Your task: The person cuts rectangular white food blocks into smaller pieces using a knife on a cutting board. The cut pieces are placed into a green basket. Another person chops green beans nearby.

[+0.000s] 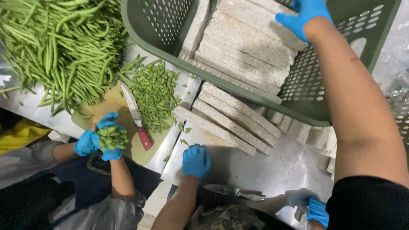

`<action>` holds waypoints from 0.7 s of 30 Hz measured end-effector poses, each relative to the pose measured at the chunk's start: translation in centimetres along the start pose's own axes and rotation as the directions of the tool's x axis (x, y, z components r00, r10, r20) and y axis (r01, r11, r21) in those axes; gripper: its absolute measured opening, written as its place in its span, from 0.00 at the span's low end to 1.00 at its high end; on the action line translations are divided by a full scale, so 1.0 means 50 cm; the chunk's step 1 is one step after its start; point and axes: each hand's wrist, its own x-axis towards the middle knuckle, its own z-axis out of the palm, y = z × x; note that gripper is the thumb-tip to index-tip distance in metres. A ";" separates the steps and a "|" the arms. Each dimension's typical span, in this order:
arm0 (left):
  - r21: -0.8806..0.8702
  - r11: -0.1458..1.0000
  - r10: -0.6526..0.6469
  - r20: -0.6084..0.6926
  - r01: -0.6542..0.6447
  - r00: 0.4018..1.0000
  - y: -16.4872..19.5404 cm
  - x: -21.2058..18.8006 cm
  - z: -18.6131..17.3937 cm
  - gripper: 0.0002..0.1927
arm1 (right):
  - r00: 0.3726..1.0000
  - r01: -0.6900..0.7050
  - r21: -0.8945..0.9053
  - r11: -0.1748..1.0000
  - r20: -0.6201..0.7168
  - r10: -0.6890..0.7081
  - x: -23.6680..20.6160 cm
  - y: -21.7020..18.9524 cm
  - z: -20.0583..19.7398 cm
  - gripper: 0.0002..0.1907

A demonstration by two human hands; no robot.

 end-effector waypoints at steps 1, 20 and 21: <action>0.003 1.000 -0.007 0.031 0.007 1.000 0.001 0.001 -0.001 0.12 | 0.994 0.072 -0.010 0.997 0.088 -0.070 0.019 0.024 0.021 0.45; 0.004 1.000 -0.025 0.111 0.025 0.994 -0.009 0.006 0.004 0.10 | 0.922 -0.124 -0.265 0.956 0.327 0.209 0.086 0.103 0.163 0.59; 0.004 1.000 -0.026 0.117 0.026 0.993 -0.008 0.007 0.000 0.10 | 0.918 -0.101 -0.245 0.964 0.351 0.185 0.084 0.093 0.153 0.61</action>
